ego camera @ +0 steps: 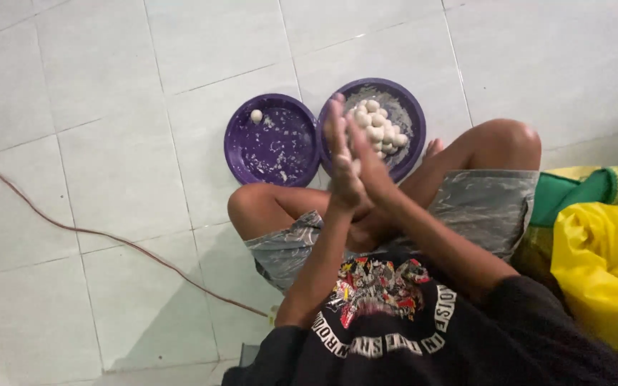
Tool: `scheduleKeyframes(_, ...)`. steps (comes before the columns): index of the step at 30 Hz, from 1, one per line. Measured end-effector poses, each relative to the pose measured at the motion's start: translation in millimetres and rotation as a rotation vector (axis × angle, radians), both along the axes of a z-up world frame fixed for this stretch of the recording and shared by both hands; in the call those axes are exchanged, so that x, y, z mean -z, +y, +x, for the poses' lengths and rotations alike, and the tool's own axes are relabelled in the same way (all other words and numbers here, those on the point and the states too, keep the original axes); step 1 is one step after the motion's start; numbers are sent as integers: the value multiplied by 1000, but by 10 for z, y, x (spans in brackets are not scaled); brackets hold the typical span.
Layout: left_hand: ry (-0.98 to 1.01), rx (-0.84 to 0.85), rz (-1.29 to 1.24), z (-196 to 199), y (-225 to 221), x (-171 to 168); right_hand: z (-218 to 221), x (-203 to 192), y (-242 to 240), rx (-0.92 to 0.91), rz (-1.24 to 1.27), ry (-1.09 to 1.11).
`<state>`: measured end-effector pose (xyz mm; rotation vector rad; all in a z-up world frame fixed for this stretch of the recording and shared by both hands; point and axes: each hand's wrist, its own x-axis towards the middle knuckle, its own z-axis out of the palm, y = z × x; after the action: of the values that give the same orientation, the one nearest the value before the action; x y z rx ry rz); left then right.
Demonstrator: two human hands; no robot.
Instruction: Rolling small pieces of dough into balls using palms and placing them into a bowl.
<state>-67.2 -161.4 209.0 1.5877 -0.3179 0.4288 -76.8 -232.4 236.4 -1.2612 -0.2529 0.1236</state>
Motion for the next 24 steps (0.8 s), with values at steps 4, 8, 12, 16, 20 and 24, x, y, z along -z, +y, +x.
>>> scheduleKeyframes(4, 52, -119, 136, -55, 66, 232, -86, 128, -46, -20, -22, -19)
scheduleKeyframes(8, 93, -13, 7, -84, 70, 23, 19, 264, -14, -12, -27, -42)
scheduleKeyframes(12, -47, -460, 397, 162, 56, 803, 49, 352, -26, -5, -62, -72)
scheduleKeyframes(16, -9, -151, 98, -42, -67, 157, -18, 719, 57, 23, -109, -57)
scheduleKeyframes(20, -15, -129, 86, -36, -113, 419, -112, 596, -74, 34, -193, -18)
scheduleKeyframes(24, -6, -10, 11, 14, -154, 193, -129, 213, 10, 77, -100, 60)
